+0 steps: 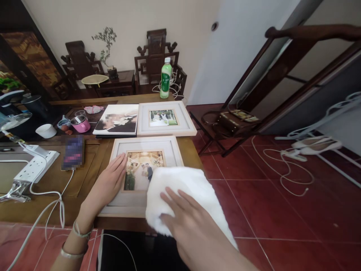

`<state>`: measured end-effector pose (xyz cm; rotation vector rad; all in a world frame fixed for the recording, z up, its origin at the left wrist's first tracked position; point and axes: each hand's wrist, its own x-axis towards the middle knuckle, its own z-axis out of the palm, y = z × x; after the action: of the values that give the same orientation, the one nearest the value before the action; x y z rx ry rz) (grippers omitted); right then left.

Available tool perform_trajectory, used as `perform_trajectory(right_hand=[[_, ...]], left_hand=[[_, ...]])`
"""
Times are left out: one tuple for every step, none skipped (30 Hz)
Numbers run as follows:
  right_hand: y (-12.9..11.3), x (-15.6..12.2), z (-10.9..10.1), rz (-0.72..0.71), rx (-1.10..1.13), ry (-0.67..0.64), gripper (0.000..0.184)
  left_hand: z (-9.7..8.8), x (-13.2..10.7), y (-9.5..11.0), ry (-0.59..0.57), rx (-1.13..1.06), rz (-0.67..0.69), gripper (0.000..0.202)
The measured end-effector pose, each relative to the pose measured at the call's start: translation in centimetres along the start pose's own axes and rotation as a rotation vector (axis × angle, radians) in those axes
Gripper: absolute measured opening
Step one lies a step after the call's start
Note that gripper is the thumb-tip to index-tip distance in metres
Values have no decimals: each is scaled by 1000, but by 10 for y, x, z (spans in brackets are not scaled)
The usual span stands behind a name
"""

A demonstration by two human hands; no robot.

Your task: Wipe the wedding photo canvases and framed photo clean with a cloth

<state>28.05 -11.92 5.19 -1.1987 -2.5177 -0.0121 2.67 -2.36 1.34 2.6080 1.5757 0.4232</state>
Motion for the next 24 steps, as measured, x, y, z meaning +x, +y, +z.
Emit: perform_trajectory(right_hand=[[7,8,4,1,-29,1,45],[15,17,9,5,-65,7,45],[25,28,13,15,-105,10,45],[36,39,17,27,-144,19,44],[47,52,21,47,-173,10,44],[57,64,24,72,-200,-2,45],[66,76,28,76,-222,4,45],[73,87,31,66,-243,-11,45],[78,95,34,47,-261,-28,44],[81,101,37,28,-279,-43,42],[82,103,39,11,-294,-60,40],[81,103,41,-1,-304,-75,38],[78,100,41,-10,-306,-89,37],[74,95,40,-18,-296,-105,36],[69,87,38,-30,-277,-124,35],[64,79,35,-42,-250,-147,34],[57,69,32,-55,-222,-168,33],[50,60,27,-68,-194,-184,32],[43,50,22,-83,-166,-199,32],[36,41,16,-94,-140,-205,32],[29,34,10,-102,-114,-209,33],[23,27,5,-108,-85,-207,34],[17,23,1,-109,-59,-204,34],[12,20,-3,-106,-36,-200,35]], left_hand=[[0,0,0,-3,0,8,45],[0,0,-1,-5,-2,15,45],[0,0,-1,-6,-7,19,45],[-1,0,-2,-5,-15,22,45],[-1,0,-3,-4,-24,24,45],[-1,0,-3,-1,-34,24,45],[-1,0,-4,4,-45,21,45],[-1,0,-4,14,-58,17,44],[0,0,-5,28,-73,12,44],[0,0,-5,43,-89,8,44],[0,-1,-5,59,-104,5,44],[0,-1,-5,71,-117,3,43],[0,-1,-5,78,-126,2,43],[0,-1,-5,80,-132,-2,42],[0,-1,-4,78,-134,-9,42],[0,-1,-4,77,-134,-16,42],[0,-1,-4,77,-133,-24,42],[0,-1,-4,78,-130,-28,42],[0,-1,-3,80,-128,-29,42],[1,-1,-3,82,-126,-27,42],[1,-1,-4,83,-123,-23,42],[1,-1,-4,83,-121,-19,42],[2,-1,-4,82,-120,-15,42],[2,-1,-4,82,-120,-14,42]])
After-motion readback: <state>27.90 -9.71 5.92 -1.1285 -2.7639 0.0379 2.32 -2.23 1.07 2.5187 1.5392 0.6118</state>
